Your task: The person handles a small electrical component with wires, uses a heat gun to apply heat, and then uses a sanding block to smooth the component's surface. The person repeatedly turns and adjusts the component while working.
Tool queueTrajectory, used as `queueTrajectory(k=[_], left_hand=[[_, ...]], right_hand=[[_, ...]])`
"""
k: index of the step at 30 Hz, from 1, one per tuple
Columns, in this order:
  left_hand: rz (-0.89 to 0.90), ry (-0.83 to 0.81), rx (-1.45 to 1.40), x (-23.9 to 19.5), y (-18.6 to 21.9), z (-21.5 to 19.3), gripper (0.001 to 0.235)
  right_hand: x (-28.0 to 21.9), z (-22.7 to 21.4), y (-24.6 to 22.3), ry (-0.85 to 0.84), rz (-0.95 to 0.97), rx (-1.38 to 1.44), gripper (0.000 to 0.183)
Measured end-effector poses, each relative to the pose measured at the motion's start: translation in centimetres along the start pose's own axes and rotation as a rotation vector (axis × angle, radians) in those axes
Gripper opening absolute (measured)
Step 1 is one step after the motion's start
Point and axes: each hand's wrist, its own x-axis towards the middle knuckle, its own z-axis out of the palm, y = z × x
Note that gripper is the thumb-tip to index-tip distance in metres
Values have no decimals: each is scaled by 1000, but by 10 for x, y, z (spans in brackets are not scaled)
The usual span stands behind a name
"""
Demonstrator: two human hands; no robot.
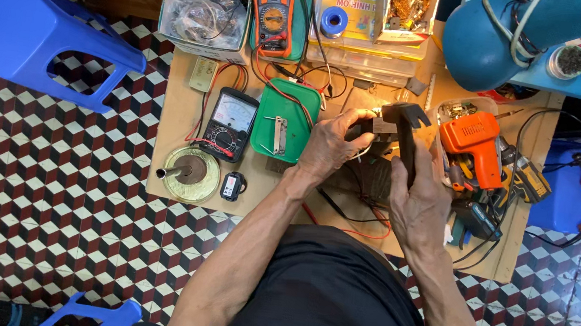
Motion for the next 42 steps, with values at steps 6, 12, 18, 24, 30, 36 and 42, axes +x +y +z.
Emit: queueTrajectory(k=[6,12,18,24,30,36,42], left_hand=[[45,18,-98,1,-3,2,36],[-72,-65,-177,5,-2,-2,36],[-13,-34,-196,6,-7,-2,35],[-9,-35,-107,6,-8,0,37],[3,-44,-91,5,-3,-6,34],[36,-38,-111,6,2,-10,33],[2,-52,-82,6,4,-13,34]], right_hand=[[-3,1,-9,-57,46,-51,34],[-9,3,-15,-21,8,-30,36],[-21,3,-14,-5,55,32,38],[-22,0,-15,102,0,24,41],[-20,-5,-15,38,129,-62,43],[-19,-5,-11,52,204,2,37],[-10,-12,-6,68,234,16,42]])
